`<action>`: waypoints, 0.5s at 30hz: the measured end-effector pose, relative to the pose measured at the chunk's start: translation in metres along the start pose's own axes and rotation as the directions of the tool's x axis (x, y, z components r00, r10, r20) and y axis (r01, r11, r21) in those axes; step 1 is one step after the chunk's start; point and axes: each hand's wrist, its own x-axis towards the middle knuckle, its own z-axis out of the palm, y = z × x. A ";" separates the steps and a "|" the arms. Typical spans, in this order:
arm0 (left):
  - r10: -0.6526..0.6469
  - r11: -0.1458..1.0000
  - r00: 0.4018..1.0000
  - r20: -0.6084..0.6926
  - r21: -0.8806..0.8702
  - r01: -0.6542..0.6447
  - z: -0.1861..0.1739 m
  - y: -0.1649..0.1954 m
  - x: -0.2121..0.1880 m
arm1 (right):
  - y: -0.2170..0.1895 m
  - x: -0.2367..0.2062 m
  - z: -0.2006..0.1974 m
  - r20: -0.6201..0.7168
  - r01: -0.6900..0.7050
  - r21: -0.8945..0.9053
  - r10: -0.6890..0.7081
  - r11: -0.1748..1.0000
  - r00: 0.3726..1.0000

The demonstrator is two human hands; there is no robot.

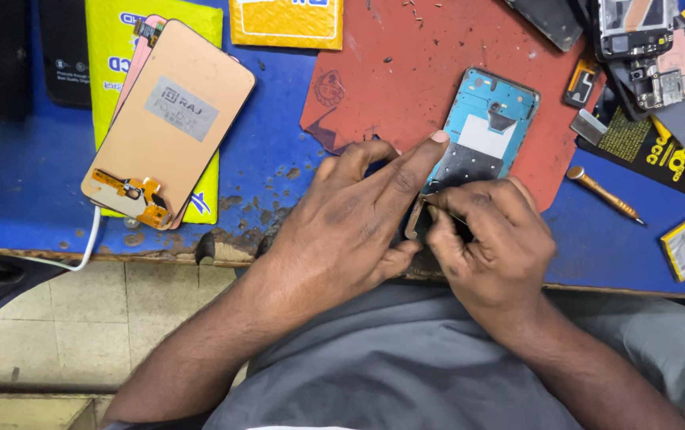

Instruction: The person repairs a smartphone at a cluttered workbench, prying the broken display off the phone frame with a spudger, scraping old adhesive from the frame, and fitting a replacement screen. At the end the person holds up the retail packaging of a replacement LCD combo.

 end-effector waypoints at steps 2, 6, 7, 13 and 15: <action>0.003 1.000 1.000 0.005 0.000 -0.003 0.000 0.000 0.000 | 0.000 0.000 0.000 0.001 0.002 0.002 -0.002 1.000 1.000; 0.018 1.000 0.999 0.029 -0.010 -0.018 -0.001 -0.001 0.001 | 0.001 0.001 -0.001 0.011 0.005 -0.006 -0.005 1.000 1.000; 0.024 1.000 0.999 0.025 -0.007 -0.024 -0.002 -0.001 0.001 | 0.000 0.002 -0.001 0.010 0.002 -0.006 -0.002 1.000 1.000; 0.021 1.000 0.999 0.041 0.000 -0.021 -0.004 -0.001 0.001 | 0.001 0.002 0.000 0.007 -0.009 -0.007 0.009 1.000 1.000; 0.017 1.000 0.999 0.041 -0.001 -0.017 -0.005 -0.001 0.002 | 0.001 0.002 0.001 0.004 -0.012 -0.013 0.013 1.000 1.000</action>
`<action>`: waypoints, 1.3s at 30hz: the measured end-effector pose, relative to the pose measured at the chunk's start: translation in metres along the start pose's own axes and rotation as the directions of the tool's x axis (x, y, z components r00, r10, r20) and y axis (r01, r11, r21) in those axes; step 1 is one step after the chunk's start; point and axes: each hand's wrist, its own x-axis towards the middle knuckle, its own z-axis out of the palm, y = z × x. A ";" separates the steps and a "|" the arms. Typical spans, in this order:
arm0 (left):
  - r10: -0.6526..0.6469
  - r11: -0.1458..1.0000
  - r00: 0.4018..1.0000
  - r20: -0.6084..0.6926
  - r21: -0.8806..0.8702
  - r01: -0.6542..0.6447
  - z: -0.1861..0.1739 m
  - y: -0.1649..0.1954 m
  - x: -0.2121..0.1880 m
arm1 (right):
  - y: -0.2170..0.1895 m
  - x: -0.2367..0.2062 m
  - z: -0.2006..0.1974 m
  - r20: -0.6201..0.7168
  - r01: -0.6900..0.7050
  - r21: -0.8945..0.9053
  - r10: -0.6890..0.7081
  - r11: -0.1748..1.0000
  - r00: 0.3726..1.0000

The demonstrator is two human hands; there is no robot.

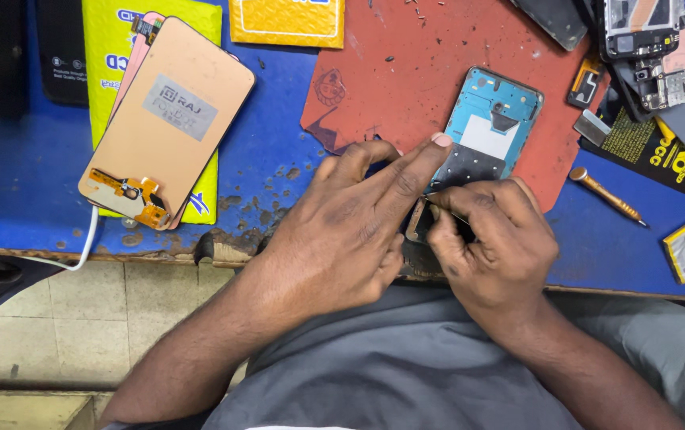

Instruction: The person repairs a smartphone at a cluttered workbench, prying the broken display off the phone frame with a spudger, scraping old adhesive from the frame, and fitting a replacement screen. At the end the person holds up the retail packaging of a replacement LCD combo.

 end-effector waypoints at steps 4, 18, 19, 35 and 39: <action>0.000 1.000 1.000 0.001 0.002 0.000 0.000 0.000 0.000 | 0.002 -0.001 0.001 -0.001 0.023 -0.006 -0.023 1.000 1.000; 0.003 1.000 1.000 -0.022 -0.009 -0.003 0.002 0.000 -0.001 | 0.004 -0.005 0.002 0.007 0.046 0.014 -0.046 0.999 0.999; 0.003 1.000 1.000 -0.021 -0.001 -0.004 0.002 0.001 0.000 | 0.004 -0.005 0.001 0.014 0.055 0.026 -0.056 0.998 0.998; 0.003 1.000 0.998 -0.061 -0.016 -0.004 0.002 0.003 -0.003 | -0.006 -0.013 0.003 0.057 0.124 0.028 -0.126 0.992 0.990; 0.001 1.000 0.997 -0.077 0.001 -0.001 0.003 0.004 -0.002 | -0.007 -0.012 0.002 0.069 0.175 0.055 -0.178 0.983 0.982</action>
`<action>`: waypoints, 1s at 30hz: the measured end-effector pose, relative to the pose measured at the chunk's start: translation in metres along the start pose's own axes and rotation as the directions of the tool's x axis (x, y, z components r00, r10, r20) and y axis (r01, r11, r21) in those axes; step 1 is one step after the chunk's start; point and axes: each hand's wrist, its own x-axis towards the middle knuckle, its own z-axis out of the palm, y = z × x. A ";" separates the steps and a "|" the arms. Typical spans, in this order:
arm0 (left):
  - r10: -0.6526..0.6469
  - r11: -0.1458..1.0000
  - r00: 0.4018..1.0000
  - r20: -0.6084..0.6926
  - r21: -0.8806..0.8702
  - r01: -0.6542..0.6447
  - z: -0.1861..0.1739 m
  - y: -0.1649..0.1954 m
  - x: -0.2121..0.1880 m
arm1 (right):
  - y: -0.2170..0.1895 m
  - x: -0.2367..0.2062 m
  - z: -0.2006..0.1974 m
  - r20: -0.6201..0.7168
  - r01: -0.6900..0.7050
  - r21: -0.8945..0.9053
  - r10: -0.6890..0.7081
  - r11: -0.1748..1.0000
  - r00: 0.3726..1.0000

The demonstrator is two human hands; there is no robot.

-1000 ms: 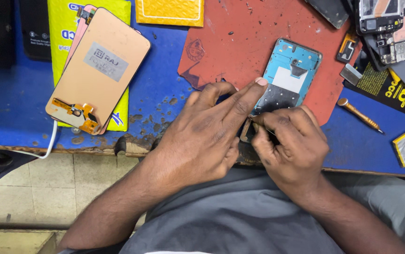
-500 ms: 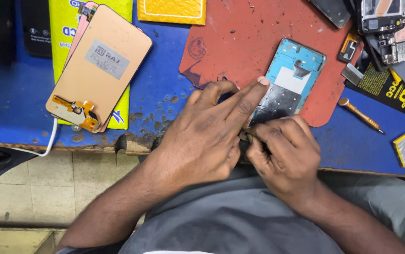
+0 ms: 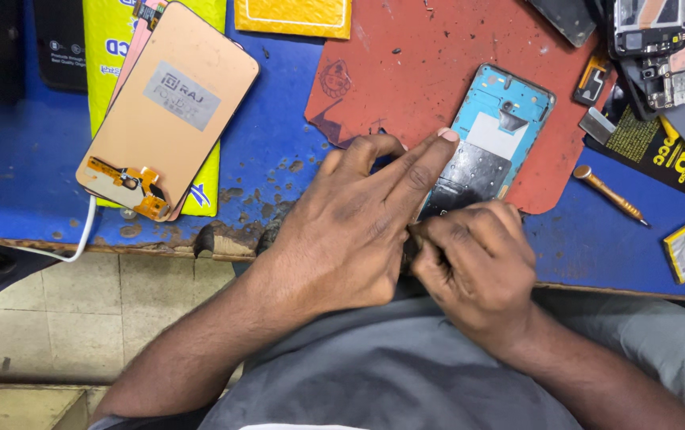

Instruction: The person repairs a smartphone at a cluttered workbench, prying the broken display off the phone frame with a spudger, scraping old adhesive from the frame, and fitting a replacement screen. At the end the person holds up the retail packaging of a replacement LCD combo.

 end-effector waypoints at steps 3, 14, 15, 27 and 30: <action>0.012 1.000 1.000 -0.022 -0.005 -0.012 0.000 -0.001 0.000 | 0.001 0.001 0.000 0.000 0.004 -0.002 -0.004 1.000 1.000; 0.026 0.999 1.000 -0.001 0.022 -0.026 -0.001 0.001 -0.003 | 0.000 -0.004 0.002 -0.057 -0.103 0.001 0.103 0.995 0.993; 0.031 0.999 0.999 -0.005 0.029 -0.031 0.000 0.001 -0.004 | -0.001 -0.005 0.003 -0.062 -0.102 -0.001 0.102 0.995 0.993; 0.012 1.000 1.000 -0.016 0.024 -0.012 0.001 0.002 -0.006 | 0.000 0.002 -0.003 0.050 -0.008 0.065 0.005 0.998 0.999; 0.039 0.999 0.998 -0.044 0.020 -0.038 0.000 0.002 -0.006 | 0.001 0.002 -0.003 0.030 -0.021 0.061 0.019 0.998 0.999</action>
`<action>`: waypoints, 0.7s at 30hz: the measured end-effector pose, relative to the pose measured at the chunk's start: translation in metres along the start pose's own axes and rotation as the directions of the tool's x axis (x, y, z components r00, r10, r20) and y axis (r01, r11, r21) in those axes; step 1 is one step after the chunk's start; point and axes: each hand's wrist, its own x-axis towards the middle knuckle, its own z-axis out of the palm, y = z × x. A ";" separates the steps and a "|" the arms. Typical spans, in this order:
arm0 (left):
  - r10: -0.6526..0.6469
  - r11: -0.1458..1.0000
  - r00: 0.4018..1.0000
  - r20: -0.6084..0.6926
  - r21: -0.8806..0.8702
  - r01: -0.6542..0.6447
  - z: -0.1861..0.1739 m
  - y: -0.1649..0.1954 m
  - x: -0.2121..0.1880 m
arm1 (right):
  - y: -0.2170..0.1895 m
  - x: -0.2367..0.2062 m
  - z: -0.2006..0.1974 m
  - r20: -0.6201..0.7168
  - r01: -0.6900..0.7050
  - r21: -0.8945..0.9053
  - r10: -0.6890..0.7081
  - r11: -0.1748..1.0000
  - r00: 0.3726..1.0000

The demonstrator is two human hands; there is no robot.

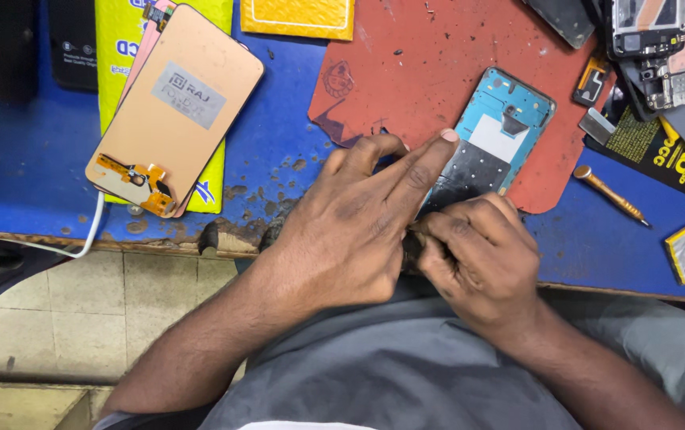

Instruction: The person repairs a smartphone at a cluttered workbench, prying the broken display off the phone frame with a spudger, scraping old adhesive from the frame, and fitting a replacement screen. At the end the person holds up the retail packaging of a replacement LCD combo.

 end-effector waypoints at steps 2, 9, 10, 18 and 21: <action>0.007 1.000 1.000 -0.004 0.003 -0.007 0.000 0.000 0.000 | -0.001 -0.001 0.002 -0.029 -0.032 -0.026 0.032 0.999 0.999; -0.010 1.000 1.000 0.011 -0.012 0.010 0.002 0.000 -0.002 | -0.001 -0.001 -0.001 0.013 -0.003 -0.012 0.003 1.000 1.000; -0.011 1.000 1.000 0.015 -0.010 0.011 0.002 0.001 -0.001 | -0.001 0.001 -0.003 0.044 0.015 -0.012 -0.014 1.000 0.999; -0.043 0.999 0.996 0.073 0.015 0.042 -0.001 0.006 0.002 | 0.011 0.009 -0.032 0.256 0.062 0.070 -0.078 0.996 0.963; 0.050 0.997 0.999 -0.004 0.059 -0.050 -0.002 0.008 0.002 | 0.017 0.001 -0.036 0.158 -0.039 0.080 0.026 0.996 0.987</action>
